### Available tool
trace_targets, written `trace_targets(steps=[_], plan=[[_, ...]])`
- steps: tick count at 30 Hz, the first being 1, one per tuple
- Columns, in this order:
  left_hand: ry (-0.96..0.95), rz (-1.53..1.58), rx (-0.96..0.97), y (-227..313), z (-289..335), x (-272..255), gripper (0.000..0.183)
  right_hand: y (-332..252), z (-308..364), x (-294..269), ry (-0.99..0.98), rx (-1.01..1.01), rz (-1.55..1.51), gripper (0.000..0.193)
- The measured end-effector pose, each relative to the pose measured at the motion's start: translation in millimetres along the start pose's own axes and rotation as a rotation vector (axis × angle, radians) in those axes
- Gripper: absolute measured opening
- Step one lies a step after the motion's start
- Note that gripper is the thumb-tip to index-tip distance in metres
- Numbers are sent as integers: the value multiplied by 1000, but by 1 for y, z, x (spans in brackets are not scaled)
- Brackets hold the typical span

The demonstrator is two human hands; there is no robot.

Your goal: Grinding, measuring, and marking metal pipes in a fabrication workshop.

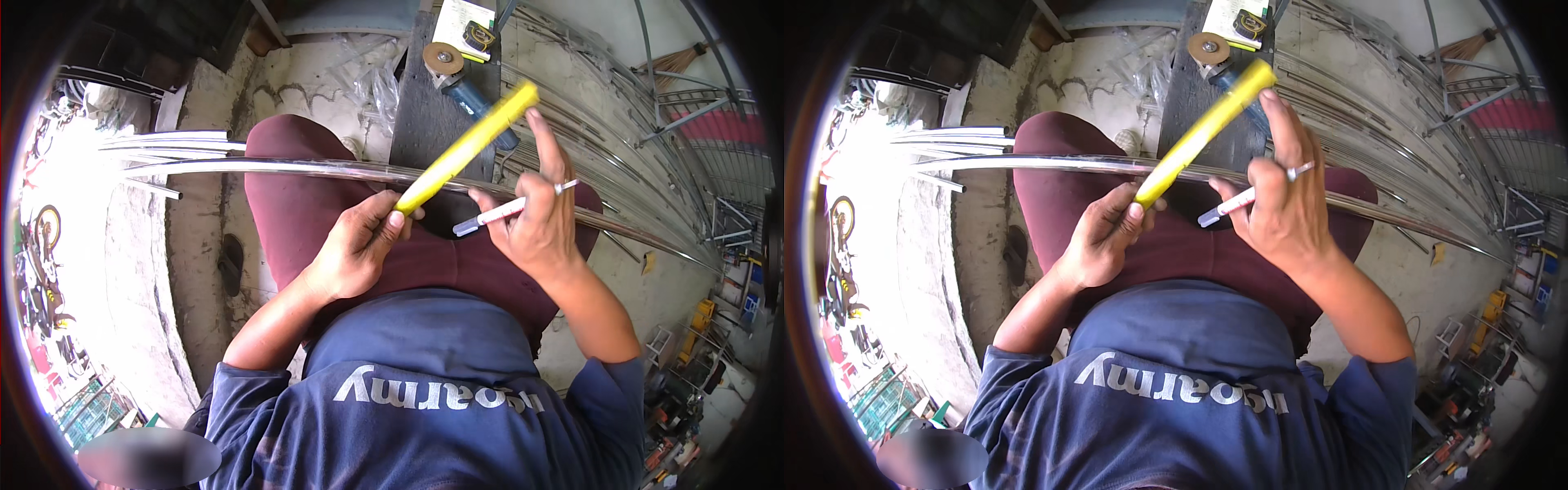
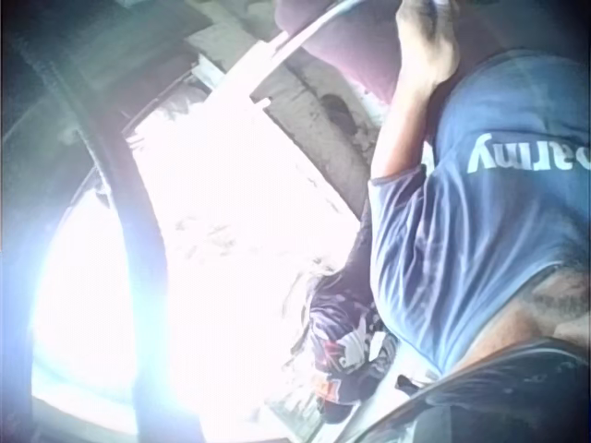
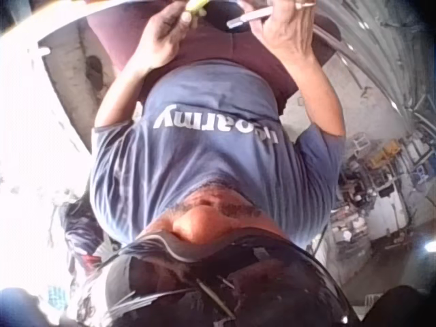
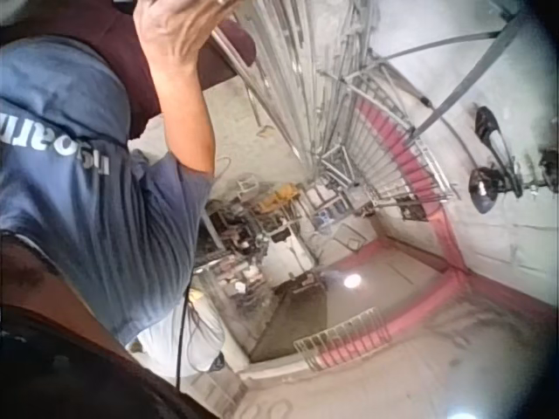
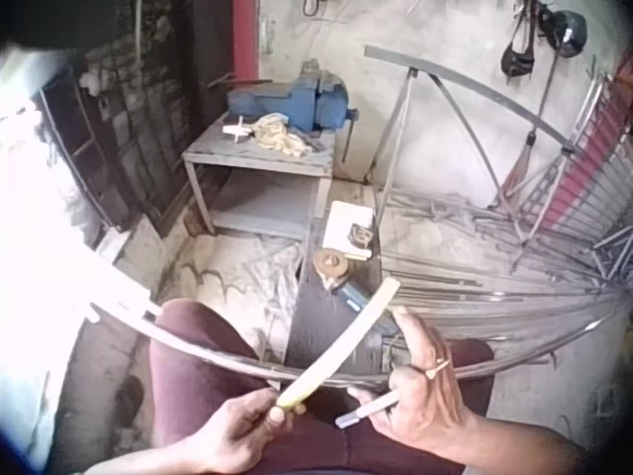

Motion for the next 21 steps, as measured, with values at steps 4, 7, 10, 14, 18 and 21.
trace_targets(steps=[4,7,10,14,18,21], plan=[[121,220,19,-2,-4,-14,31,-4,22,13,27,5,-14,56],[26,175,-156,-16,-6,-1,36,-20,20,20,-59,-160,95,46],[60,262,-248,-30,-5,8,41,-34,13,38,-214,-255,69,33],[133,345,-259,-48,-12,15,44,-30,6,68,-395,-245,-35,25],[167,407,-231,-60,-19,12,46,-17,1,86,-431,-248,-70,20],[182,398,-231,-64,-22,10,47,-16,2,91,-390,-291,14,18]])
Point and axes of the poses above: each hand's wrist, its own z-axis away from the middle knuckle, its own x-axis out of the palm, y = z × x, the point moved 8 cm from there along -z, towards the middle knuckle, and after that the axes turned 2 degrees about -x, right-handed, at the moved point
